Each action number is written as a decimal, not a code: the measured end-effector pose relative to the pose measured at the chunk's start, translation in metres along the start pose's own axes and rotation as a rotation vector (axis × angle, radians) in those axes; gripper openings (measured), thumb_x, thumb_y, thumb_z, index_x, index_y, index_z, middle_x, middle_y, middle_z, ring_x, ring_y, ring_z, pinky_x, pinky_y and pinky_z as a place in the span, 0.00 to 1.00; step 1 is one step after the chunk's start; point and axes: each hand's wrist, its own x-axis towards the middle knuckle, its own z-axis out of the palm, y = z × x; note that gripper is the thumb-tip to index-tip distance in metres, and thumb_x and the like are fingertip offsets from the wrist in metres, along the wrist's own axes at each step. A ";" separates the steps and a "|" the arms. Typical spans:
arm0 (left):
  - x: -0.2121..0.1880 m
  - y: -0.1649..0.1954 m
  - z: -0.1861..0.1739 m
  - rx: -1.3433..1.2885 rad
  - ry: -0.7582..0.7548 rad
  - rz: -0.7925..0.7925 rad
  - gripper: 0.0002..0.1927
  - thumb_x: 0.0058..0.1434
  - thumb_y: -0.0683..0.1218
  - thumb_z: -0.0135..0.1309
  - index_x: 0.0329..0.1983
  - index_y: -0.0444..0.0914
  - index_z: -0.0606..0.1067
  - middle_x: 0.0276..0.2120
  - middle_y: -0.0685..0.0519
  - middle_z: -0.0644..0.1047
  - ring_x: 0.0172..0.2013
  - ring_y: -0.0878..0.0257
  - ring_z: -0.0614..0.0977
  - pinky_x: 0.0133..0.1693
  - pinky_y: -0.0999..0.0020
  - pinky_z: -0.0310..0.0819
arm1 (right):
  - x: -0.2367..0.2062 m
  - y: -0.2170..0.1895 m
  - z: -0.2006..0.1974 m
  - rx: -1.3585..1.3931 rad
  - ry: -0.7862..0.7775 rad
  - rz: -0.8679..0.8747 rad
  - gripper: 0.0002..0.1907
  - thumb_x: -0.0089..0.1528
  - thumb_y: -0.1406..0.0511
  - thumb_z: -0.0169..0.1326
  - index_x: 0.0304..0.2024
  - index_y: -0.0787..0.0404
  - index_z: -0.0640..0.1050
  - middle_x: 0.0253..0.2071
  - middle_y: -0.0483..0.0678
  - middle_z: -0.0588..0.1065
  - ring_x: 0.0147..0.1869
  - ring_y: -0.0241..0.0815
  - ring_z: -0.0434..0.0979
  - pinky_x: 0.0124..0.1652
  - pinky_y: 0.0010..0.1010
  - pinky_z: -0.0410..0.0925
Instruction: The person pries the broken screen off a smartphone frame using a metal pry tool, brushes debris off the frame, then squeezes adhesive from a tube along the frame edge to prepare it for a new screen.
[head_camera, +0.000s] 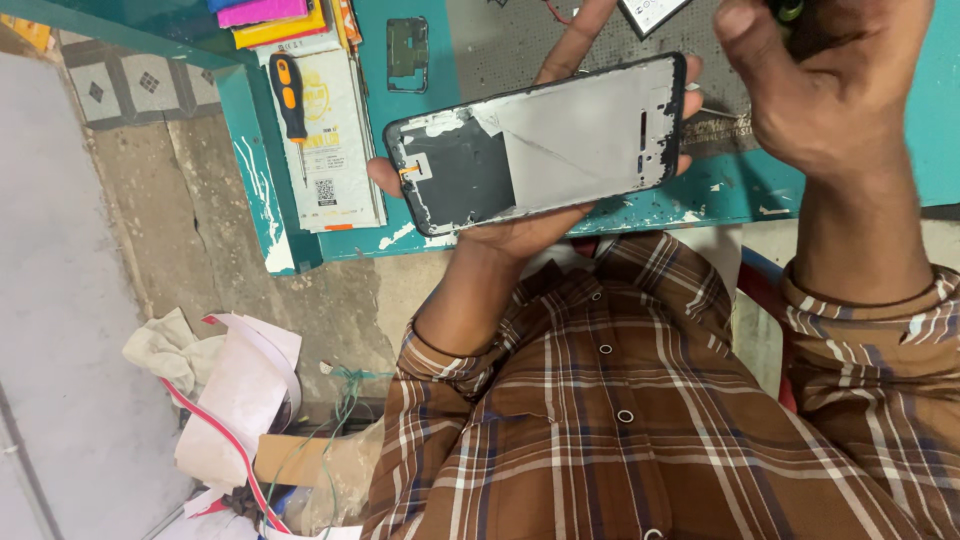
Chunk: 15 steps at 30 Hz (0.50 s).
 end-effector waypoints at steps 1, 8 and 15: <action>-0.001 0.000 -0.002 -0.012 0.025 -0.010 0.61 0.56 0.75 0.58 0.81 0.47 0.41 0.69 0.32 0.62 0.68 0.38 0.66 0.66 0.34 0.63 | 0.000 -0.002 0.000 0.005 -0.022 0.018 0.08 0.76 0.76 0.54 0.51 0.68 0.68 0.40 0.49 0.71 0.38 0.37 0.72 0.36 0.23 0.64; -0.005 -0.002 -0.007 0.031 0.084 -0.015 0.52 0.64 0.71 0.53 0.81 0.48 0.42 0.69 0.38 0.63 0.68 0.38 0.66 0.65 0.34 0.63 | 0.020 -0.034 0.001 -0.078 -0.154 0.026 0.05 0.71 0.77 0.54 0.48 0.71 0.72 0.42 0.51 0.74 0.41 0.38 0.76 0.38 0.24 0.67; 0.001 -0.002 -0.005 0.113 0.074 0.026 0.62 0.55 0.76 0.56 0.83 0.45 0.42 0.69 0.37 0.64 0.67 0.40 0.68 0.66 0.33 0.64 | 0.022 -0.049 0.004 -0.470 -0.100 -0.204 0.06 0.72 0.76 0.59 0.45 0.70 0.73 0.42 0.54 0.74 0.44 0.49 0.75 0.42 0.38 0.66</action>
